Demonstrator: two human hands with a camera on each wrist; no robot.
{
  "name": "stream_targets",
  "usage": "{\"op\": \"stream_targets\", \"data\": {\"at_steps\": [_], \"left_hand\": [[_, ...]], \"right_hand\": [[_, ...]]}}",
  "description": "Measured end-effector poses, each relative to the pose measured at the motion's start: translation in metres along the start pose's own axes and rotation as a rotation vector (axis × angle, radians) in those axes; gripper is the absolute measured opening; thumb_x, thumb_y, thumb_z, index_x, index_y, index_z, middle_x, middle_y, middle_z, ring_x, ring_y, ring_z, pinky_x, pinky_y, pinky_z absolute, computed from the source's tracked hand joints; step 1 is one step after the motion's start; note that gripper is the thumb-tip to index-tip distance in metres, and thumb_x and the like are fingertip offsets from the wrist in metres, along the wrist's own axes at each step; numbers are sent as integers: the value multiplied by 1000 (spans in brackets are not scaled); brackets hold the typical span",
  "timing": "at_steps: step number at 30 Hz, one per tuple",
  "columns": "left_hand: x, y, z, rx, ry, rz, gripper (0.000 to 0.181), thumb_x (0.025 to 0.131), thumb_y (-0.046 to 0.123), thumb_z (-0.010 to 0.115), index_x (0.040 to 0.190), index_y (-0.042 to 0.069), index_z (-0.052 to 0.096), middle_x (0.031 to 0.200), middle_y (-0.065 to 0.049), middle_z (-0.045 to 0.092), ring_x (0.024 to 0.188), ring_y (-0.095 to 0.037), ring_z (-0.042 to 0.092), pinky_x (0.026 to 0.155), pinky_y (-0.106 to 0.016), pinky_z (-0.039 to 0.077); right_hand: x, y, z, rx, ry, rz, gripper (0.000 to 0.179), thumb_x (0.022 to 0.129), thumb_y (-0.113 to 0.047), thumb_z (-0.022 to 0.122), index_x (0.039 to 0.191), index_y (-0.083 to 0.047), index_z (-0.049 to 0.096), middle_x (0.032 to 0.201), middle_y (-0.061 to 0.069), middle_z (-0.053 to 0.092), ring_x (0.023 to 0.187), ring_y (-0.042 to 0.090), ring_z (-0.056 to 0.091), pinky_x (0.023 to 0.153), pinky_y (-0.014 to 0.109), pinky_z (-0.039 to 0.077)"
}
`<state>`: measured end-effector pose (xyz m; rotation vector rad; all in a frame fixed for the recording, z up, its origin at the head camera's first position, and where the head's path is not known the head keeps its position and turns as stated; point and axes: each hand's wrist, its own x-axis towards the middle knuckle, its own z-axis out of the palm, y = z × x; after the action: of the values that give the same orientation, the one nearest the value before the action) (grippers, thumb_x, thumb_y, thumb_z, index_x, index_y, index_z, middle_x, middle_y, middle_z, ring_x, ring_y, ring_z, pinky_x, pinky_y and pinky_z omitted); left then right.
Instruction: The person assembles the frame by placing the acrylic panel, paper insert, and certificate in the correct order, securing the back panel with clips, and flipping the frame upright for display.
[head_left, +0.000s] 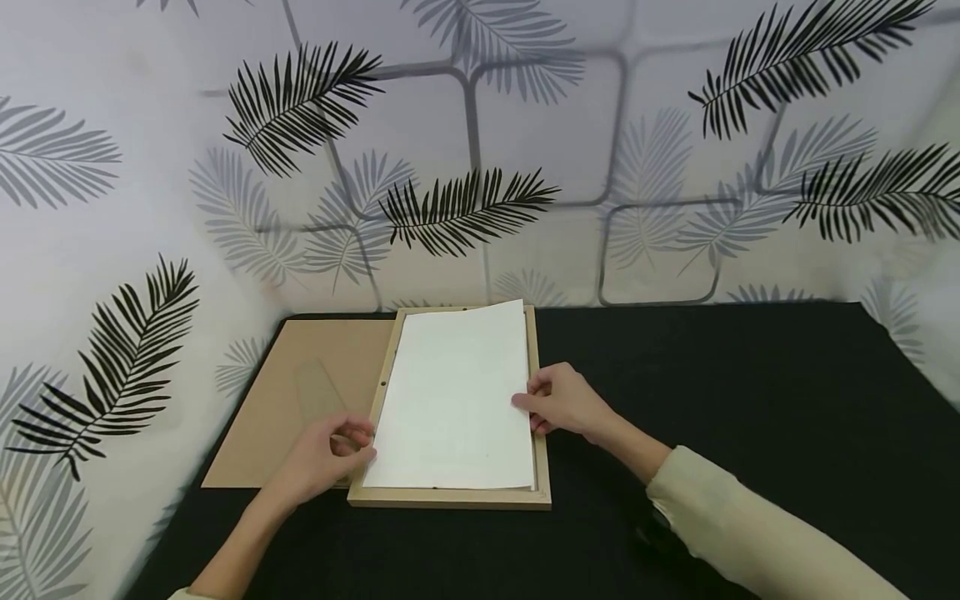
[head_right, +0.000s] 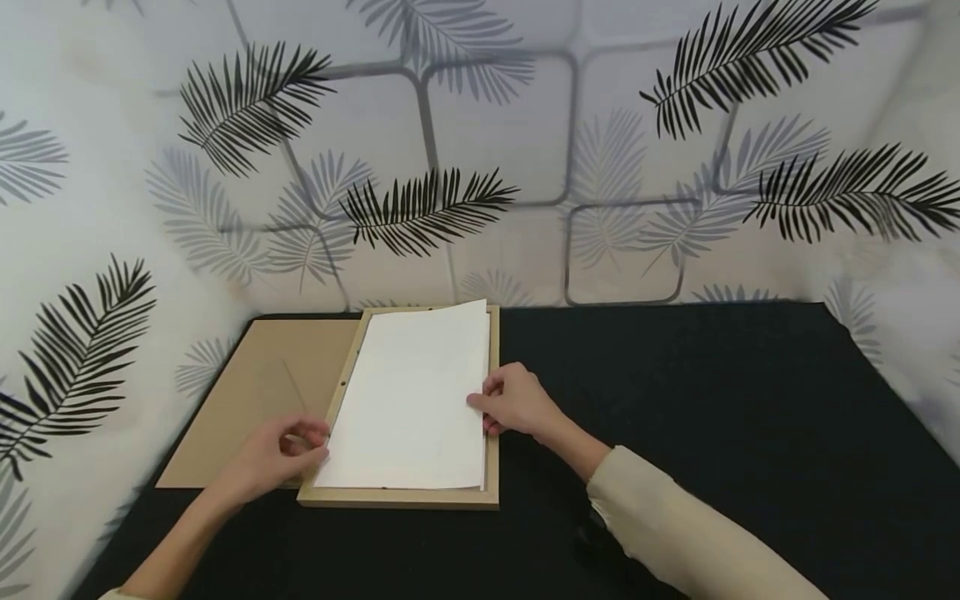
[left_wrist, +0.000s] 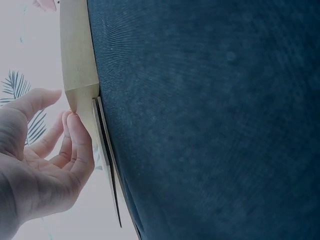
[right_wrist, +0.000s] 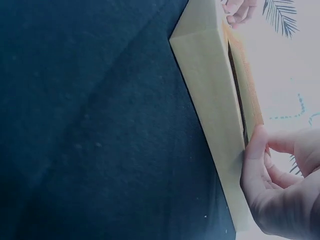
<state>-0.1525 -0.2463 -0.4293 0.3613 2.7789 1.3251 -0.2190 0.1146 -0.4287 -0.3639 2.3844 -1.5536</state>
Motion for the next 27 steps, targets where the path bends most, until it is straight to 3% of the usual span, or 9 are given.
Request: {"op": "stream_targets", "data": {"at_steps": [15,27], "left_hand": [[1,2,-1,-7,-25,-20,28,88,4,79,113,-2,66,97,-7,64,80,-20,62,70,-30,53],[0,2,-2,-21,-38,-19,31,87,3,80,114,-1,66,99,-9,62,78,-21,61,66,-30,52]], "right_hand": [[5,5,-21,-200,-69,-59,21,95,-19,75,83,-5,67,69,5,65,57,19,65,57,32,57],[-1,22,-29,-107,-166,-126,16,94,-9,75,97,-1,62,78,10,63,66,21,64,60,34,58]]}}
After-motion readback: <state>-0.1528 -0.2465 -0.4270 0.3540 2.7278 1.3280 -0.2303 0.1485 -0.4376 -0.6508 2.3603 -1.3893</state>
